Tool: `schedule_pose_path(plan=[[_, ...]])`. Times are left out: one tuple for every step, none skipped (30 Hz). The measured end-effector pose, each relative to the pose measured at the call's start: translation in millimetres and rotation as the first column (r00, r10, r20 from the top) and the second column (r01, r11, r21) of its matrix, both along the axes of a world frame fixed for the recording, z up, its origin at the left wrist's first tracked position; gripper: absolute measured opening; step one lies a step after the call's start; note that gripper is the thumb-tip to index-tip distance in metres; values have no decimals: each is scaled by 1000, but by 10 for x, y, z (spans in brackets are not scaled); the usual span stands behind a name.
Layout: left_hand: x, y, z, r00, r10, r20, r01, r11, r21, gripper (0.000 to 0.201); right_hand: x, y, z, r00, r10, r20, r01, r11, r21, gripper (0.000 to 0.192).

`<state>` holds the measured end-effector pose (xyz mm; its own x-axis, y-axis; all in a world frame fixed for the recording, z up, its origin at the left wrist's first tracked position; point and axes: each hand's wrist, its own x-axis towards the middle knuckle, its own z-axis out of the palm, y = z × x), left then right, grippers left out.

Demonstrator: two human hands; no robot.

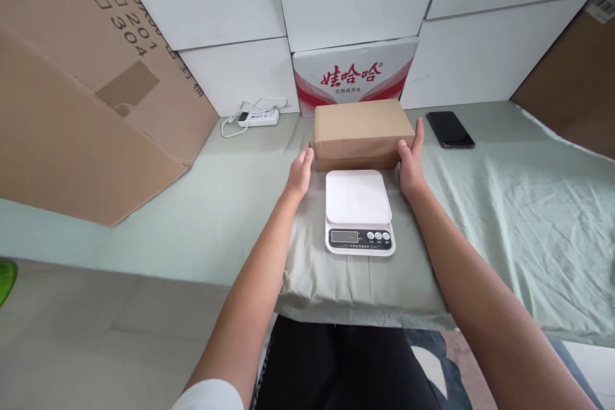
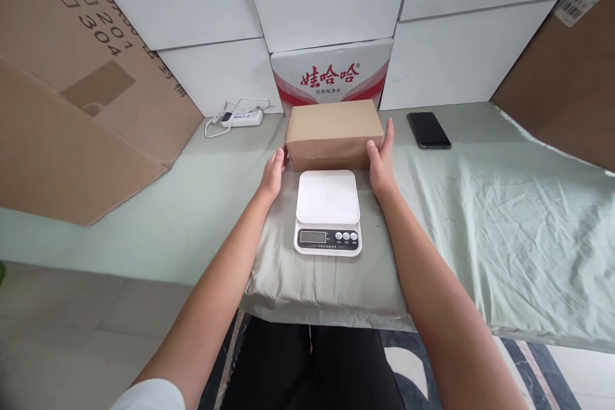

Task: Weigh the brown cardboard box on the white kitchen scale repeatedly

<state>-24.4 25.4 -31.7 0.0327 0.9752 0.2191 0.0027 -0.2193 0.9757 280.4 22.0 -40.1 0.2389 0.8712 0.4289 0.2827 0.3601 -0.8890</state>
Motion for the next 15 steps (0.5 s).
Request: schedule_pose_path(plan=[[-13, 12, -6, 1000, 27, 11, -27, 999, -25, 89, 14, 20, -25, 1000, -4, -8, 4, 1000, -9, 113], [-20, 20, -9, 999, 36, 21, -35, 998, -46, 91, 22, 38, -48, 1000, -9, -19, 8, 1000, -19, 111], [-20, 22, -10, 999, 19, 26, -18, 998, -57, 91, 23, 52, -65, 999, -13, -31, 12, 1000, -26, 111], [-13, 18, -7, 1000, -9, 26, 10, 999, -53, 91, 19, 61, -75, 999, -15, -41, 14, 1000, -27, 111], [-2, 7, -1, 999, -47, 16, 48, 998, -43, 89, 9, 64, -77, 999, -11, -47, 10, 1000, -25, 112], [13, -10, 9, 996, -87, -3, 87, 996, -32, 87, -5, 63, -72, 999, -3, -49, 2, 1000, -20, 113], [29, -30, 22, 992, -120, -23, 120, 993, -22, 84, -21, 56, -59, 999, 5, -51, -6, 1000, -15, 114], [42, -52, 40, 989, -141, -42, 140, 990, -13, 83, -38, 47, -40, 998, 12, -54, -12, 1000, -11, 116], [53, -73, 61, 988, -146, -59, 145, 989, -6, 81, -54, 36, -17, 998, 12, -59, -13, 1000, -9, 118], [59, -93, 86, 987, -139, -79, 139, 990, 0, 81, -69, 24, 8, 998, 10, -65, -10, 1000, -6, 120], [60, -111, 114, 987, -125, -105, 126, 992, 8, 82, -83, 12, 36, 997, 10, -73, -10, 1000, -1, 121], [57, -128, 147, 985, -105, -135, 109, 994, 20, 85, -97, 0, 64, 997, 16, -81, -15, 1000, 5, 121], [51, -145, 183, 983, -82, -162, 89, 995, 38, 88, -110, -16, 93, 996, 25, -88, -24, 1000, 12, 122], [41, -166, 222, 982, -56, -182, 69, 996, 62, 92, -125, -36, 125, 995, 36, -91, -35, 999, 20, 123], [29, -195, 264, 981, -33, -192, 51, 994, 92, 95, -140, -66, 161, 995, 46, -89, -44, 999, 30, 124]])
